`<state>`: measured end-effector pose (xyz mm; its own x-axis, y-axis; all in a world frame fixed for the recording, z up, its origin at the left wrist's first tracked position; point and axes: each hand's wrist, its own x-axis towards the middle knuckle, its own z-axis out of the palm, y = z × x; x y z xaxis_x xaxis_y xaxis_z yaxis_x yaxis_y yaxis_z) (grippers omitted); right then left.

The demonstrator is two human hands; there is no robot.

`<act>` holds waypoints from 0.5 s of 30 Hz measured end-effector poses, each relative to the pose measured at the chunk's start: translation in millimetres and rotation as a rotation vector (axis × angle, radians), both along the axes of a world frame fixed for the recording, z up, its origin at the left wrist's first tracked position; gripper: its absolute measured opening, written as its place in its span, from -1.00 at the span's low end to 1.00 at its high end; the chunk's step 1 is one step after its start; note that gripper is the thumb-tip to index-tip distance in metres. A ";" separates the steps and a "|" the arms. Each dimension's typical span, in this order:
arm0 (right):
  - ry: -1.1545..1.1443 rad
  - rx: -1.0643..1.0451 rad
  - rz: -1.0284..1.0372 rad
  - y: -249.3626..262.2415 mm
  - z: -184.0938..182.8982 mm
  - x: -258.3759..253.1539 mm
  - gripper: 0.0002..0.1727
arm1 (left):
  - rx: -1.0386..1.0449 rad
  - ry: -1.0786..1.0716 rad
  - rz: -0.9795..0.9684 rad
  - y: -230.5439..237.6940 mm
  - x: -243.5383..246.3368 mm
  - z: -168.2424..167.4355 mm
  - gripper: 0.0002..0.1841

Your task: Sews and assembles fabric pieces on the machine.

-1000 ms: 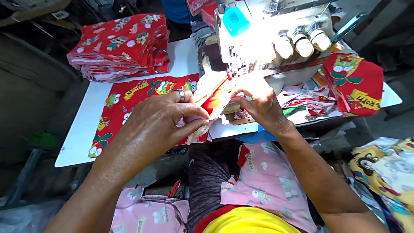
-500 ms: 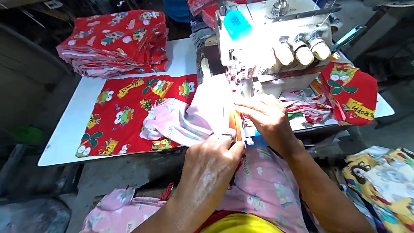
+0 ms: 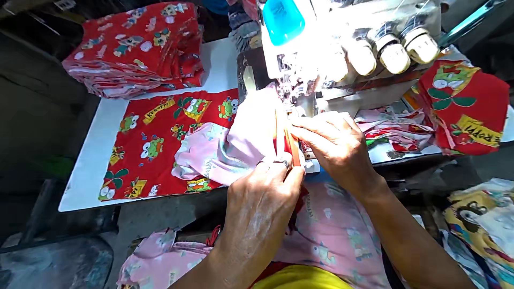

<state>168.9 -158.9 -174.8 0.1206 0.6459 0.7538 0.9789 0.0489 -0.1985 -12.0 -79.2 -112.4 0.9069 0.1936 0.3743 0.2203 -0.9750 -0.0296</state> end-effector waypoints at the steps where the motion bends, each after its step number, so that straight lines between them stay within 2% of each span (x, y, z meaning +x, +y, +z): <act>1: 0.003 0.002 -0.005 -0.1 -0.3 -0.3 -0.70 | -0.001 0.006 0.002 -0.5 1.0 -0.8 -0.76; 6: 0.038 -0.018 -0.050 5.2 -1.4 2.7 -0.69 | 0.034 0.039 0.015 5.9 11.0 2.7 -0.78; 8: 0.122 -0.010 -0.057 5.7 -0.6 2.3 -0.71 | 0.043 0.044 0.029 11.0 18.3 6.9 -0.81; 11: 0.503 0.069 -0.087 -0.6 -9.8 -14.0 -0.75 | 0.063 0.033 0.056 12.7 23.4 13.0 -0.80; 13: 0.830 0.038 -0.068 -5.0 -24.1 -33.1 -0.80 | 0.063 0.034 0.062 12.6 22.9 15.7 -0.80; 15: 0.995 -0.032 0.026 -6.2 -38.7 -58.1 -0.79 | 0.067 0.038 0.056 11.7 23.2 17.1 -0.79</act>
